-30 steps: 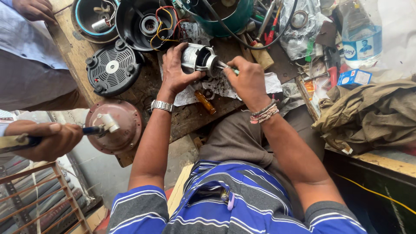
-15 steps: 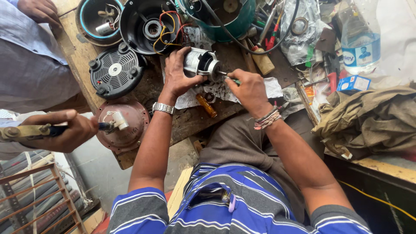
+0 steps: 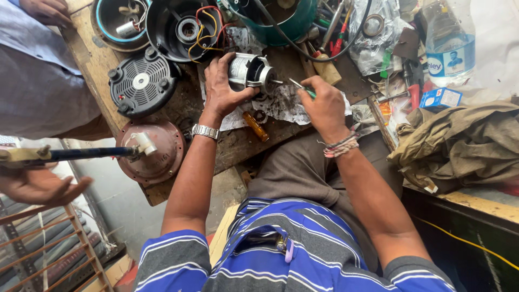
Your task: The person repairs an electrical motor by hand, using screwdrivers to adjust internal components and wires. They wipe the motor with a cloth and continue manipulating the wiring and housing throughout the clip.
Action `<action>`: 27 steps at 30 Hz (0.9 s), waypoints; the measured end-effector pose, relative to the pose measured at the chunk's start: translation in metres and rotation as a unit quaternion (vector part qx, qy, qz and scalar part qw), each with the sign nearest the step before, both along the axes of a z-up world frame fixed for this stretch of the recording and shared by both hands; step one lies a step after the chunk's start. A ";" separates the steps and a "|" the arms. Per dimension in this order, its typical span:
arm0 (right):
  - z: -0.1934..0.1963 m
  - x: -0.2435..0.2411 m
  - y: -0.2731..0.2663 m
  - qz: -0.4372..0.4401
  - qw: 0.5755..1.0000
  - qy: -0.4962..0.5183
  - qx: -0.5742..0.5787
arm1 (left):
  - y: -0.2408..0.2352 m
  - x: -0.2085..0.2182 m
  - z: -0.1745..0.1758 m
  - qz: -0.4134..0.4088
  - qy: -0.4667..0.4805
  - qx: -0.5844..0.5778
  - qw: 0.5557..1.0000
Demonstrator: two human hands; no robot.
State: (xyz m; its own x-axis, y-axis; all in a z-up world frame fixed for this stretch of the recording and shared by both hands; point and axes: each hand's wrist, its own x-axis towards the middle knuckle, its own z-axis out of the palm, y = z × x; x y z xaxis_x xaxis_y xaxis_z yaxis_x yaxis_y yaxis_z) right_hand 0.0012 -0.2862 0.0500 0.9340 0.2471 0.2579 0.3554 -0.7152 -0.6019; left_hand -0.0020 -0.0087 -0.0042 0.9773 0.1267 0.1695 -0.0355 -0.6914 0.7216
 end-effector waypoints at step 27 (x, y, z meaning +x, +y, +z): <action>-0.016 -0.035 0.010 -0.007 0.997 -0.054 0.045 | -0.045 0.010 0.026 0.006 0.004 0.150 0.989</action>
